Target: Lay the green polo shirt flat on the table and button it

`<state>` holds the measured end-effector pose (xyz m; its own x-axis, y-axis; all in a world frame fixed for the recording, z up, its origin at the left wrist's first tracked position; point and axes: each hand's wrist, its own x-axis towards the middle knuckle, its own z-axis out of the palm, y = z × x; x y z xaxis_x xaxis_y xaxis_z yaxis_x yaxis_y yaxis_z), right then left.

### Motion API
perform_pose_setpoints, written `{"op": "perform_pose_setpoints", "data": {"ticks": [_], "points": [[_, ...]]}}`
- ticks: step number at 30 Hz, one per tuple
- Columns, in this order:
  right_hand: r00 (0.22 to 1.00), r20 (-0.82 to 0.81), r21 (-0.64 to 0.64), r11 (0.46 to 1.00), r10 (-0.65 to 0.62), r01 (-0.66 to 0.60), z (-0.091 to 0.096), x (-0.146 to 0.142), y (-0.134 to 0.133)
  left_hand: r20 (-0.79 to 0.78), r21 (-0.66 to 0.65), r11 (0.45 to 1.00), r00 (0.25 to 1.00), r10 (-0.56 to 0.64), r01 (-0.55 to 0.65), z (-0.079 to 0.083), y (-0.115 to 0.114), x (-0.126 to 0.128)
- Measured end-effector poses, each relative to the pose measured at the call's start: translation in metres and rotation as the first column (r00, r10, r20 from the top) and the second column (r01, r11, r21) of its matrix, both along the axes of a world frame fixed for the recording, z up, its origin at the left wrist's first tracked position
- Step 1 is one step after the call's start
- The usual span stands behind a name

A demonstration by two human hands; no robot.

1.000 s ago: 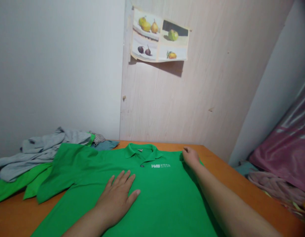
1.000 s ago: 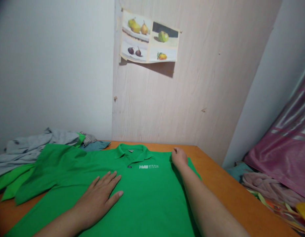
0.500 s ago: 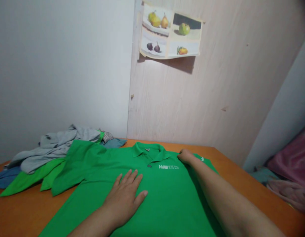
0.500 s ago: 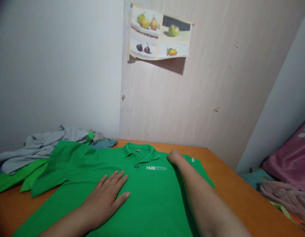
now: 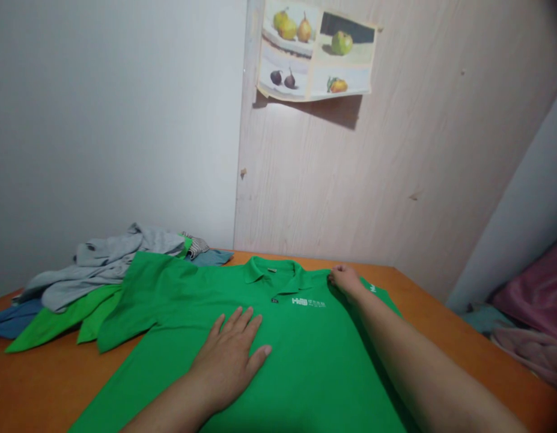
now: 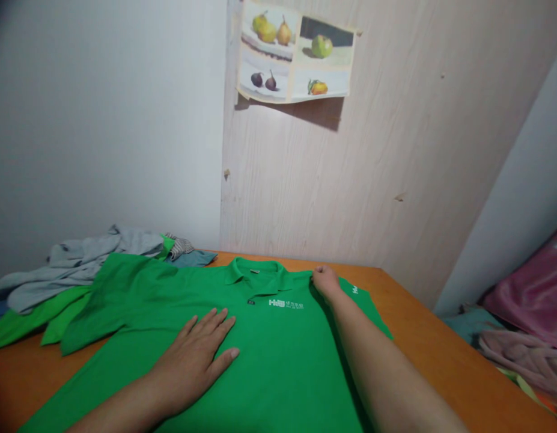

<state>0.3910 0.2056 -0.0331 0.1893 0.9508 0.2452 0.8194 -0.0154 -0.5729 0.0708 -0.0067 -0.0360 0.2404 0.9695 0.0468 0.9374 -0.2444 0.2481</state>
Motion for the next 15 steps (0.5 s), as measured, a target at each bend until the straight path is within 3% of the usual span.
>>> {"op": "perform_pose_setpoints", "data": {"ticks": [4,8,11,15], "points": [[0.992,0.088,-0.005,0.996,0.086,-0.086,0.001,-0.009,-0.019,-0.013,0.003,1.0,1.0,-0.007,0.007,0.0,0.001,0.0],[0.965,0.187,-0.046,0.983,0.183,-0.177,-0.01,-0.008,-0.048,-0.027,0.008,1.0,1.0,-0.002,0.002,0.0,0.002,0.0],[0.956,0.25,-0.08,0.988,0.151,-0.135,-0.016,0.01,-0.064,-0.02,0.01,1.0,1.0,-0.004,0.004,-0.002,0.003,0.0],[0.944,0.328,-0.122,0.992,0.021,0.021,-0.017,0.053,-0.073,-0.011,0.022,1.0,1.0,-0.007,0.007,-0.003,0.004,-0.001]]}}
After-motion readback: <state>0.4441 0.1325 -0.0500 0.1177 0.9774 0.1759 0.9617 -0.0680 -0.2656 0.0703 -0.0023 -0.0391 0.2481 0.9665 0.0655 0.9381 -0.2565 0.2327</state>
